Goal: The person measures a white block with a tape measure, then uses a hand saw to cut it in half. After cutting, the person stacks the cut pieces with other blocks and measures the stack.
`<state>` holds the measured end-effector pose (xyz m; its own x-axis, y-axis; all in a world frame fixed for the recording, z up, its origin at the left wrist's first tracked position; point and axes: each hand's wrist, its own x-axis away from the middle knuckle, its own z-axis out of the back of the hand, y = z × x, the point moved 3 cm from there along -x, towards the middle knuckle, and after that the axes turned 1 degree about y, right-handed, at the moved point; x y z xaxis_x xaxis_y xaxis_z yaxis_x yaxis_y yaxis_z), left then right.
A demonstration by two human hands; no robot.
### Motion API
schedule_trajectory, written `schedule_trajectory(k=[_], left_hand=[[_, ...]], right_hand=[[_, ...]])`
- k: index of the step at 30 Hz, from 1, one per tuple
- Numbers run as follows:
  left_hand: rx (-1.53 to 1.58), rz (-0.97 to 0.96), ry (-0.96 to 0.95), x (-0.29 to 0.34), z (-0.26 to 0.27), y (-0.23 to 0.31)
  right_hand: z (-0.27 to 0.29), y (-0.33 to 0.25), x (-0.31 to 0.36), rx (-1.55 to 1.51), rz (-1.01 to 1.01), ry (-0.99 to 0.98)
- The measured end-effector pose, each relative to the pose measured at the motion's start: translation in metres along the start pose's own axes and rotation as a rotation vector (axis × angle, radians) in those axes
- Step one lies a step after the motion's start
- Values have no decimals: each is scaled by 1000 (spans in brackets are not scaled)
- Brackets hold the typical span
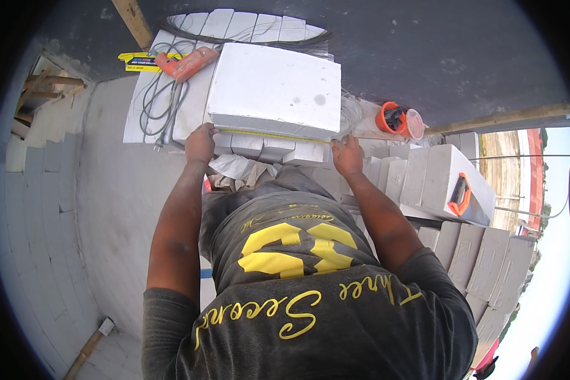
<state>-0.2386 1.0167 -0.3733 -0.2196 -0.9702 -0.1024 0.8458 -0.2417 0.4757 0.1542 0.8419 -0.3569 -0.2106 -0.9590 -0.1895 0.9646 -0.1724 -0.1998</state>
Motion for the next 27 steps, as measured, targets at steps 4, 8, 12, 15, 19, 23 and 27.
schedule_trajectory(k=[4,8,12,15,19,23,27], left_hand=[[-21,8,-18,-2,1,2],[-27,22,-13,1,1,-1],[-37,46,-21,1,2,2],[-26,53,-21,2,5,3],[23,82,-25,1,4,4],[55,98,-34,1,3,3],[76,100,-42,1,7,6]], right_hand=[[0,3,-2,15,-8,-23],[0,0,-1,-7,-9,-24],[0,1,0,17,-35,-58],[2,-1,-1,26,-47,-85],[-2,2,0,23,-37,-64],[-4,3,0,26,-24,-71],[-4,2,-1,23,-23,-70]])
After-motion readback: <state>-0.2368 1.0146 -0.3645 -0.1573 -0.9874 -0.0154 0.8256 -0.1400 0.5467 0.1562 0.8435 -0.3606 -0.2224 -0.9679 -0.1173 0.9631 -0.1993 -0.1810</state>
